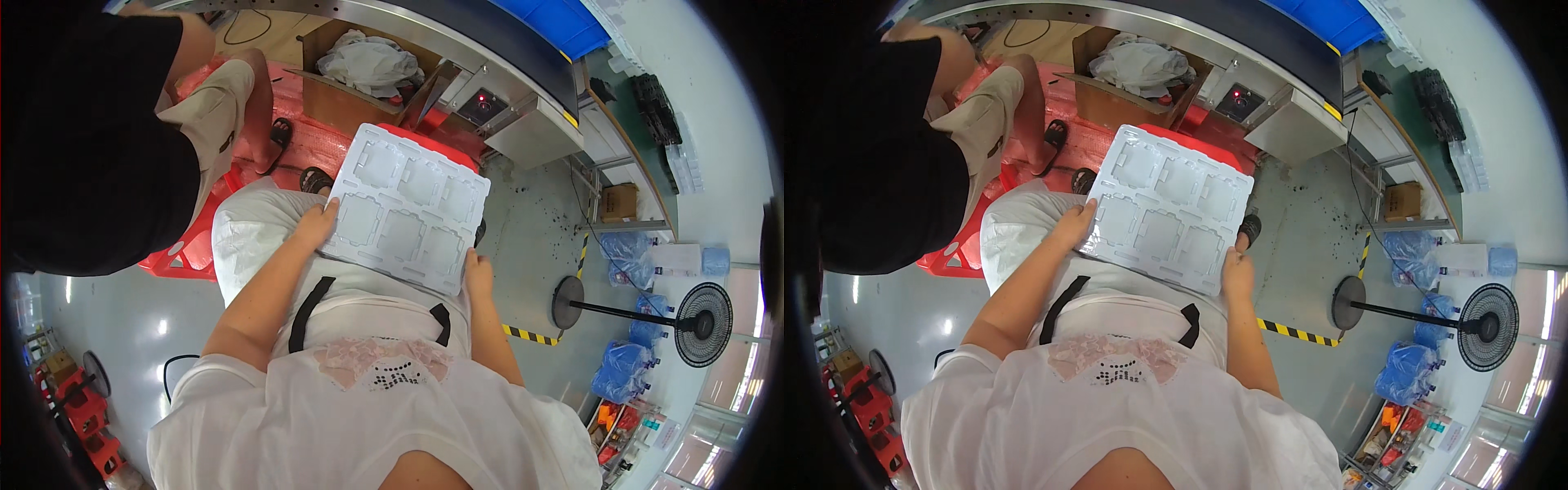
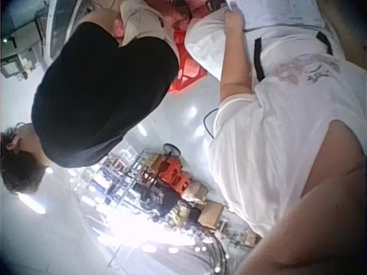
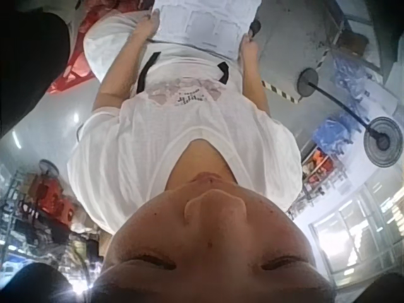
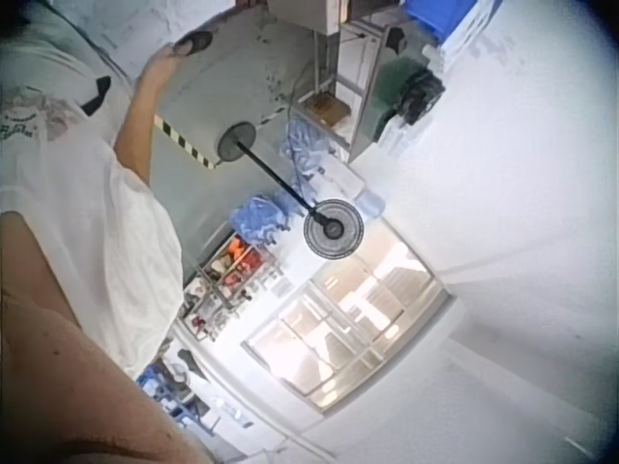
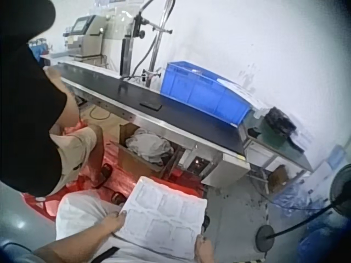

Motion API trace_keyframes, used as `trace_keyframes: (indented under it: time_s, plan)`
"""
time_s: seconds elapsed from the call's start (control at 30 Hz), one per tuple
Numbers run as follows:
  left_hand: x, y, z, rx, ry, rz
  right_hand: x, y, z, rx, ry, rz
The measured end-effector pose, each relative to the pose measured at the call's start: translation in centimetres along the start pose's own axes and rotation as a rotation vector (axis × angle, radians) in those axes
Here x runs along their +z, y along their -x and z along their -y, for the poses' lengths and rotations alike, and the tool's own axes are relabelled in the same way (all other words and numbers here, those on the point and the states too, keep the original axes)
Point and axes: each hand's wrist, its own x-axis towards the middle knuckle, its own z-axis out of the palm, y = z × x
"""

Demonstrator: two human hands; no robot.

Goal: The person places small black electronic components from a conveyor belt into a white foam tray. They repeatedly pick up the components and arrange them into the designated slots within the tray, which rests on a red stool.

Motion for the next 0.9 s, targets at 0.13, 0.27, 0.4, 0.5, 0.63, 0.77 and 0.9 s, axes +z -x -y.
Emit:
trace_keyframes:
  time_s: [0.13,0.27,0.4,0.5,0.63,0.77,0.9]
  plan:
    - [-4.5,1.7,-2.4,0.356,-0.255,-0.286,-5.8,-4.2,3.6,-0.241,0.043,0.040]
    - [-10.4,0.9,-2.4,0.489,-0.579,-0.695,-13.1,-3.4,18.0,-0.608,-0.318,-0.035]
    - [-11.8,0.3,-2.5,-0.034,-0.616,-0.534,-15.0,-4.0,32.0,-0.905,-0.304,-0.040]
    - [-12.7,-0.2,-3.9,-0.093,-0.536,-0.377,-13.2,-8.4,38.8,-1.093,-0.045,-0.127]
    - [-13.7,-1.2,-3.5,-0.134,-0.505,-0.354,-10.4,-14.5,43.2,-1.052,0.360,-0.127]
    - [-13.9,-1.4,-1.0,-0.132,-0.474,-0.435,-12.5,-19.7,44.4,-0.791,0.418,0.167]
    - [-14.8,-1.3,-0.8,-0.176,-0.411,-0.382,-14.8,-14.3,43.9,-0.566,0.517,-0.012]
